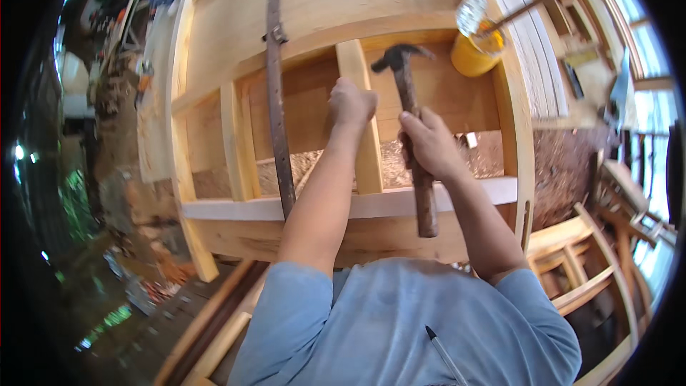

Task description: The person attaches a wooden piece to a large frame by first securing it with a long bar clamp and then hammering nails into the joint; they periodically take nails from a plastic container.

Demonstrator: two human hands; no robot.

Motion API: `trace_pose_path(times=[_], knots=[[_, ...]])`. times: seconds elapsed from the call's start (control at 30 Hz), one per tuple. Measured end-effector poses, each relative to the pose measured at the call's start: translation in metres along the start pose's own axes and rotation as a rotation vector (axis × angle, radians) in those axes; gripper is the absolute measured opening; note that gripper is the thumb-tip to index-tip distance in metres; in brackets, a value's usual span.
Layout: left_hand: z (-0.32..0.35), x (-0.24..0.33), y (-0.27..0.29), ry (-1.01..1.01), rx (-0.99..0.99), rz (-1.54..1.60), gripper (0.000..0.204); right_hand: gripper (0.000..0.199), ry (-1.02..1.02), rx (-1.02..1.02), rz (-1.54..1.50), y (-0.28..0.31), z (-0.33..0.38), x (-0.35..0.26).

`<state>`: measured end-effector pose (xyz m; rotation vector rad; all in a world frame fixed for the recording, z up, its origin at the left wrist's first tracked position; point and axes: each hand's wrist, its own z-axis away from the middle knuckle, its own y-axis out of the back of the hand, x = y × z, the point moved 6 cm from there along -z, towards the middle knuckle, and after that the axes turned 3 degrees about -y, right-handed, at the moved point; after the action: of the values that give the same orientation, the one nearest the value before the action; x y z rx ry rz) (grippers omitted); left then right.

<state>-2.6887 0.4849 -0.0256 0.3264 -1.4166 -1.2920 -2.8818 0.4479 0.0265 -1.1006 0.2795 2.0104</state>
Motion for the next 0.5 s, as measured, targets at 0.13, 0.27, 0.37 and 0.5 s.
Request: trace_pose_path(times=[0.13,0.27,0.37,0.5], knots=[[0.002,-0.003,0.002,0.022,-0.061,0.048,0.056,0.025,0.395,0.011,0.389,-0.016,0.022,-0.088],[0.005,-0.003,0.005,0.001,-0.089,0.126,0.051,0.02,0.666,0.104,0.546,-0.04,0.025,-0.111],[0.005,-0.004,0.009,-0.036,-0.061,0.139,0.05,0.028,0.696,0.268,0.946,-0.062,-0.01,-0.104],[0.004,-0.004,0.005,-0.069,-0.074,0.116,0.05,0.034,0.158,0.199,0.933,-0.041,-0.057,-0.081]])
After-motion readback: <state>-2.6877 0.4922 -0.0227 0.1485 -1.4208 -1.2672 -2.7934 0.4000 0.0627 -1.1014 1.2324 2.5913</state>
